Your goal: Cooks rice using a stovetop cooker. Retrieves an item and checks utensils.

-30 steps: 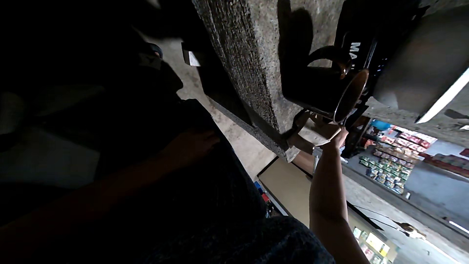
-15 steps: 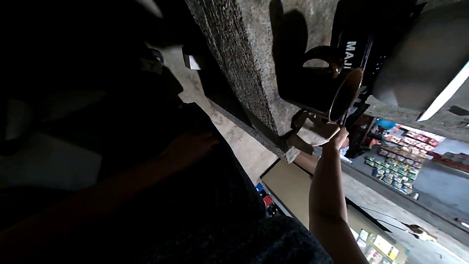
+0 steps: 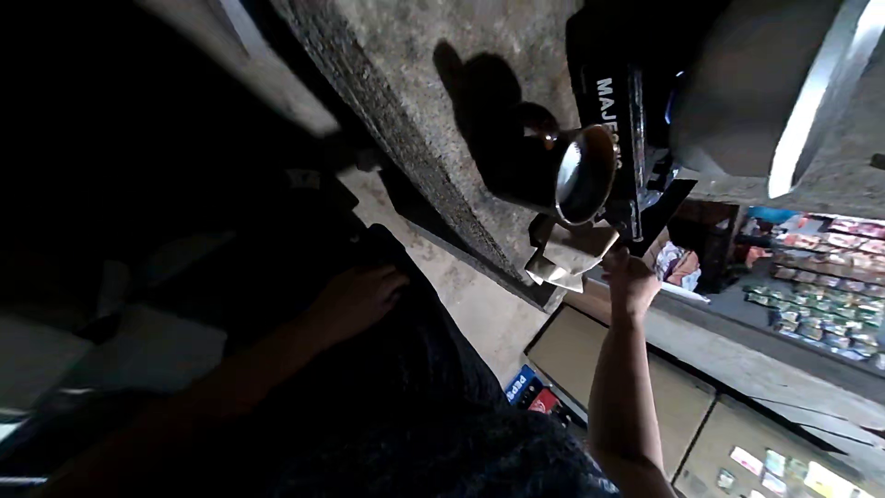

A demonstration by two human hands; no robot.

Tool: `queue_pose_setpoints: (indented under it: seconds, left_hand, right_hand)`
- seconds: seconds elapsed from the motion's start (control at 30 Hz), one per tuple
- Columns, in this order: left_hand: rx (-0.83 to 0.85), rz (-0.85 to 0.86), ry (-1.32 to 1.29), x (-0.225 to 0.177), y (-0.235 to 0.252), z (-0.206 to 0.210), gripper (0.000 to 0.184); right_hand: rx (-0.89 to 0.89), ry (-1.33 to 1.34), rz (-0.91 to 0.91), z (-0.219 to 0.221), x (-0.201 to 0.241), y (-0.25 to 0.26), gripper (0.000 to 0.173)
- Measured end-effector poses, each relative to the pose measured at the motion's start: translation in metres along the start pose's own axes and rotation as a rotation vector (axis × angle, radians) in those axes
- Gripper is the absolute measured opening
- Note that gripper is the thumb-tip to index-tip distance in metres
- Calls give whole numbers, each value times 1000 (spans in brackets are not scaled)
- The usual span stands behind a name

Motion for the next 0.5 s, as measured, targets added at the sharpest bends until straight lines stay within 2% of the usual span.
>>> queue_pose_setpoints:
  seconds: [0.07, 0.13, 0.17, 0.23, 0.3, 0.33, 0.37, 0.4, 0.43, 0.5]
  left_hand:
    - [-13, -2, -41, -13, -2, -22, 26]
    - [-115, 77, -39, -25, -2, -39, 25]
    - [-169, 110, -36, -32, -2, -49, 26]
    - [-294, 167, -21, -46, 0, -68, 29]
    - [-513, 297, -14, -63, 4, -91, 30]
    - [-598, 352, -26, -74, 7, -104, 28]
    - [-669, 406, -32, -85, 10, -117, 27]
    - [-726, 462, -36, -95, 14, -130, 25]
    - [-767, 516, -40, -106, 16, -142, 24]
    - [-813, 610, -36, -125, 24, -166, 21]
  right_hand:
    - [-13, 89, -127, -4, -21, -29, 43]
    - [23, 180, -258, 3, -46, -72, 34]
    - [81, 230, -268, 13, -58, -97, 32]
    - [291, 349, -242, 52, -82, -154, 31]
    - [541, 454, -227, 90, -88, -213, 32]
    - [636, 478, -236, 97, -78, -238, 33]
    - [702, 447, -223, 85, -56, -256, 34]
    - [1052, 304, 119, 53, -18, -265, 38]
    - [1171, 306, 337, 25, 7, -271, 41]
    - [1138, 416, 472, -7, 28, -279, 39]
Point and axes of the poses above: each hand's wrist, its own y-axis towards the middle knuckle, its own z-axis out of the palm, x = y × z, the point moved 6 cm from there along y, towards the middle knuckle, and after that the axes turned 5 degrees about z, right-handed, at the moved point
